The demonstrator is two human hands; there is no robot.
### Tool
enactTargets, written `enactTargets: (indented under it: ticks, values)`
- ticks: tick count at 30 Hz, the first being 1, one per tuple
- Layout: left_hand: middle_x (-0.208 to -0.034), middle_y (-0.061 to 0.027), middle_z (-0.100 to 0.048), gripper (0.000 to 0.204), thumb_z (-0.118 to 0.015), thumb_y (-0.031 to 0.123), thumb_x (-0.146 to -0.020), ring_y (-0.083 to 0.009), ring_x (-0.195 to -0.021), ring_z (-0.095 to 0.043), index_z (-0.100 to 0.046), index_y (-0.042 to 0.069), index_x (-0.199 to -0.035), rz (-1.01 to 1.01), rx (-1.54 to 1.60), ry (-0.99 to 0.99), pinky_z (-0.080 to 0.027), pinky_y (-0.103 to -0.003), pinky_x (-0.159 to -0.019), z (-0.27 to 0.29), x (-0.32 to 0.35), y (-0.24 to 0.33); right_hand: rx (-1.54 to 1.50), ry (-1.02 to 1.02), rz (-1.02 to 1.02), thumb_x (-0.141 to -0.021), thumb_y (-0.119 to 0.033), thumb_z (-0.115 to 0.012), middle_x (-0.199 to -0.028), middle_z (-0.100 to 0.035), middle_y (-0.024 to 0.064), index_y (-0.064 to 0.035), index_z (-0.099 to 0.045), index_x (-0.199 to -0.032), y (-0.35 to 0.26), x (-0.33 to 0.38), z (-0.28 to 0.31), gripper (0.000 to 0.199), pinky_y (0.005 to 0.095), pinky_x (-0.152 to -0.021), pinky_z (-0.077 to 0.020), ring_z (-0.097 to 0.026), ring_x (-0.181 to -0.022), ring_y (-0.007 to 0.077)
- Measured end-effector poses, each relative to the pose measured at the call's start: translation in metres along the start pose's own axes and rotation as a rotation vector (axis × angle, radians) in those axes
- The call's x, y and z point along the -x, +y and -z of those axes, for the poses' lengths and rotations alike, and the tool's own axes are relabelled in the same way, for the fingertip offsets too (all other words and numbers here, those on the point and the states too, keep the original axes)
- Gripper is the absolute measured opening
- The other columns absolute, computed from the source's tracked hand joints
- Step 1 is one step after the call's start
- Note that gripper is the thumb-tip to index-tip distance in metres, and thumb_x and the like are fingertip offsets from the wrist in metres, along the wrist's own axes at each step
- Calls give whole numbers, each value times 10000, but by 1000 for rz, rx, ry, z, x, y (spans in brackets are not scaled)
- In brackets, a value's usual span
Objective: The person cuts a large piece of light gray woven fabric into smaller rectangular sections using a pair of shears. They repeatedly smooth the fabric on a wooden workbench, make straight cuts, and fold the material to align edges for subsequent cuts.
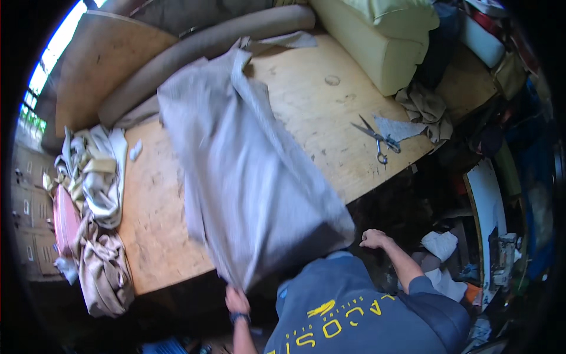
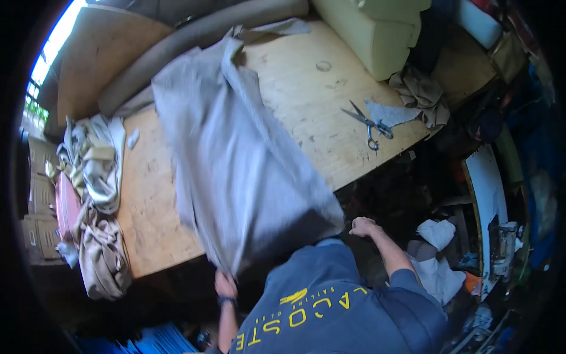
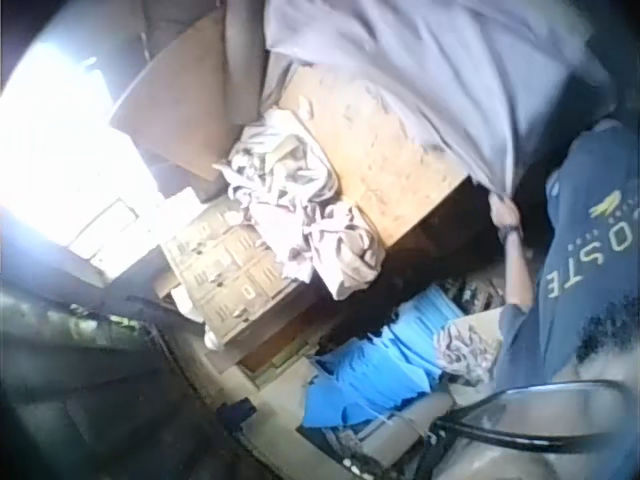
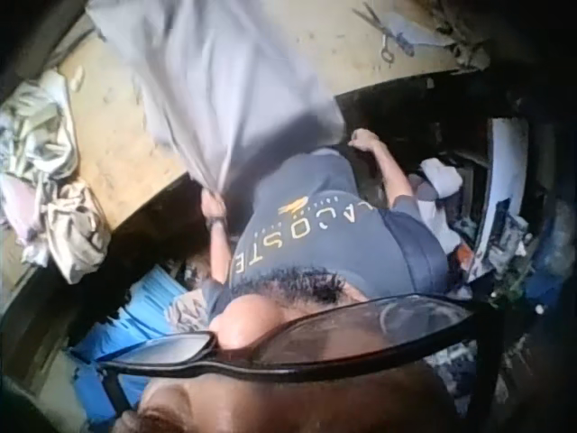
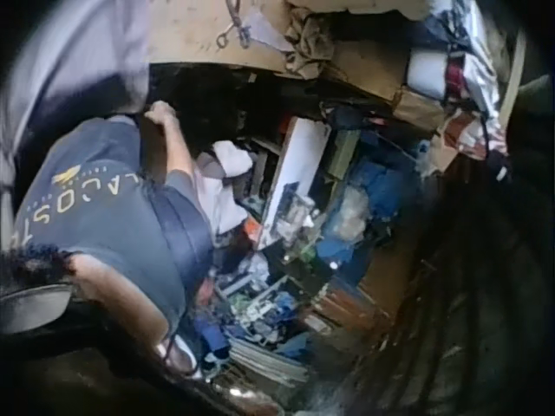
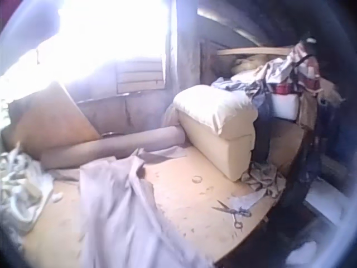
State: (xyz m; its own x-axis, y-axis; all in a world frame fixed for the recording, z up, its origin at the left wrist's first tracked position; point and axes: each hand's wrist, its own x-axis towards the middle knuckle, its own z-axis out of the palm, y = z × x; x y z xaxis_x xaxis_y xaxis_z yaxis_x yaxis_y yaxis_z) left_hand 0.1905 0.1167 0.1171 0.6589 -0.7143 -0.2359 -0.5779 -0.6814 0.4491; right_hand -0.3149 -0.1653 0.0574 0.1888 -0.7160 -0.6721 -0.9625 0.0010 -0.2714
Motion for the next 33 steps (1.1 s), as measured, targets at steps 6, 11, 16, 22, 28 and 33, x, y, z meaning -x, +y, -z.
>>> enactTargets:
  ticks: [6, 11, 16, 22, 28, 33]
  values:
    - [-1050, -260, -691, 358, -660, 318, -830, -443, -1045, -651, -709, 1, -990, 383, -309, -571, -534, -514, -894, -25, 74, -160, -407, 510, 171, -898, -343, -599, -946, -685, 213, -67, -662, -968, -160, -44, 84, 291, 510, -745, -506, -667, -898, 398]
    - [-907, -213, -648, 197, -660, 182, -874, -379, -831, -626, -603, -6, -892, 22, 38, 321, -478, -470, -734, 50, -71, -44, -148, 757, 265, -871, -318, -641, -973, -675, 220, -44, -609, -1050, -272, -118, 55, 328, 510, -911, -486, -651, -959, 419]
    - [-1284, -210, -568, 587, -734, 278, -842, -388, -1212, -530, -534, 24, -1331, -6, -74, 436, -415, -479, -1033, 85, -210, 9, -261, 433, 236, -886, -266, -538, -992, -685, 236, -68, -634, -1003, -264, -126, 68, 249, 532, -846, -492, -650, -967, 433]
    - [-1397, -236, -504, 819, -746, 424, -826, -402, -1316, -465, -404, 47, -1466, -64, -57, 271, -387, -468, -1092, 47, -248, 1, -48, 150, 197, -857, -206, -597, -860, -694, 205, -54, -673, -910, -106, 26, 18, 178, 500, -742, -518, -684, -841, 388]
    - [-922, -153, -650, 273, -647, 210, -925, -282, -791, -592, -646, -26, -1061, -87, 146, 260, -480, -426, -757, 37, -243, -23, -801, 35, 27, -710, -61, -695, -987, -685, 73, -34, -671, -1069, -35, 10, -55, 361, 340, -859, -499, -623, -969, 198]
    - [-1006, -173, -693, 294, -612, 178, -938, -258, -889, -627, -640, -84, -1067, 134, 483, 664, -492, -395, -806, 67, -174, -146, -1050, 89, 99, -690, -106, -709, -1162, -620, 124, 47, -584, -1194, -101, -38, -21, 542, 316, -901, -475, -574, -1076, 211]
